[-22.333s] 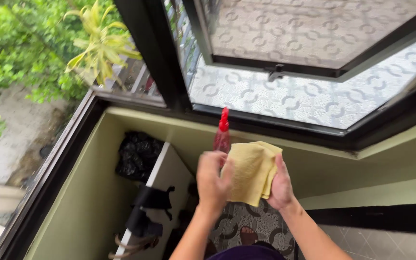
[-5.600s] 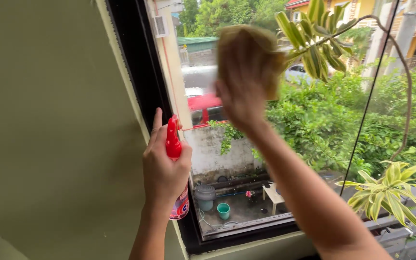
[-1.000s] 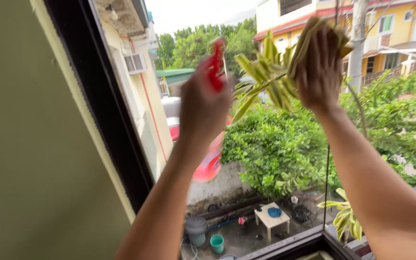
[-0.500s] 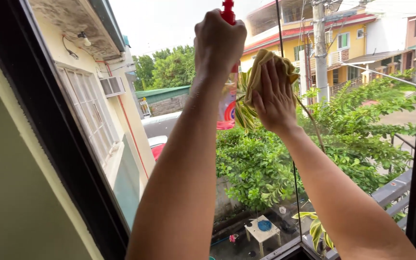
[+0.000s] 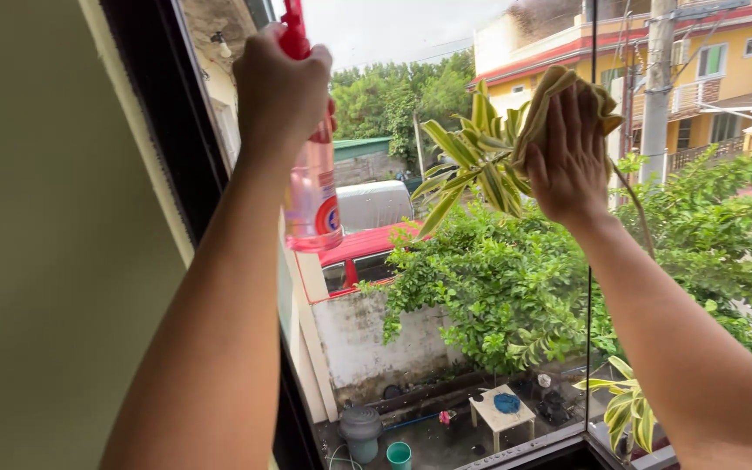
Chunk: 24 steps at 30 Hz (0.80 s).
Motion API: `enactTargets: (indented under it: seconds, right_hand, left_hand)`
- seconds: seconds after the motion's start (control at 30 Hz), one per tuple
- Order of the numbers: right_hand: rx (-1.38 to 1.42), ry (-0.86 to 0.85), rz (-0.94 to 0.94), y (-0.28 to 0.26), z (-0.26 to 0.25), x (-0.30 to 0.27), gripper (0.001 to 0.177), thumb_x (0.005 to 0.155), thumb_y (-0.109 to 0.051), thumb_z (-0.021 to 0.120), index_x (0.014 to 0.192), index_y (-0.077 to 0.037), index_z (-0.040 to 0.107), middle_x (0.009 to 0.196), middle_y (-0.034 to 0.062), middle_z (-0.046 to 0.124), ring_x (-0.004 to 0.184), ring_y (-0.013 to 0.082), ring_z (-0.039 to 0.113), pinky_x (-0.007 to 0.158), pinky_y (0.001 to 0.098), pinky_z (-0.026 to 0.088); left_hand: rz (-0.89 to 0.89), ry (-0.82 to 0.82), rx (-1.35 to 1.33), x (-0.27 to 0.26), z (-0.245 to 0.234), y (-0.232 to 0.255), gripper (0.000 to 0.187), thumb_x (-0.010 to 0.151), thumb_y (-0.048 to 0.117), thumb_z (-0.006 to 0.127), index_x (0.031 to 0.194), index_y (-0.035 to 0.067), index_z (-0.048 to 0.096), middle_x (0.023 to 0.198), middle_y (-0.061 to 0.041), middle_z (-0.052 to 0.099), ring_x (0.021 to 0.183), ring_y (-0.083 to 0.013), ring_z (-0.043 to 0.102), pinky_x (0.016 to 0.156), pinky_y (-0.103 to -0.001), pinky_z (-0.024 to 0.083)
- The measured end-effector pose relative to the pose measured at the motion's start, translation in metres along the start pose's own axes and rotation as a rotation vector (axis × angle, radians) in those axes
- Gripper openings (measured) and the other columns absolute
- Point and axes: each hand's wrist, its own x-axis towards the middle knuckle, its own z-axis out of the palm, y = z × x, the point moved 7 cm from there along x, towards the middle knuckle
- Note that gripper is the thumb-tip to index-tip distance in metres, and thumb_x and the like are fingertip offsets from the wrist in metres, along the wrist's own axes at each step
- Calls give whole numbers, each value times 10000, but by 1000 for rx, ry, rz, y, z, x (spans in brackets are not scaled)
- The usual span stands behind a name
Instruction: Cleaning a glass window by spraying it with a cleaning solution and wiping it with a cloth.
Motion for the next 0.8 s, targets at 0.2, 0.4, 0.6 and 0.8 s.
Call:
enactTargets:
  seconds: [0.2,0.4,0.6,0.8]
  right_hand:
    - [68,56,59,-7,4,3,752,1029,-421,201,1677,-60,78,1758,153,56,1623,361,10,1331,521,5]
    - [91,175,42,-49,31,26,800,981,-342,350,1701,-47,160,1770,183,117,1640,395,48,1289,677,-31]
    - [87,123,-211,-221,23,26,779,959,-372,476,1647,-71,274,1723,150,178,1595,336,91,1219,702,-35]
    - [63,226,-472,-342,19,31,626,1117,-463,443,1653,-170,301,1753,111,208,1624,338,105,1251,696,-33]
  left_hand:
    - [-163,-38,35,-50,-76,27,210,901,163,603,991,-9,683,729,-146,741,520,-162,733,451,-311,614]
    - [37,94,126,-63,-116,30,237,866,154,620,1046,4,657,815,-122,754,528,-168,755,474,-294,578]
    - [-134,11,198,-69,-117,17,381,835,168,582,1174,-2,610,791,-126,742,483,-194,745,464,-300,572]
    - [-200,1,128,-77,-111,-1,458,822,169,574,1236,-27,572,791,-144,758,470,-227,749,466,-318,576]
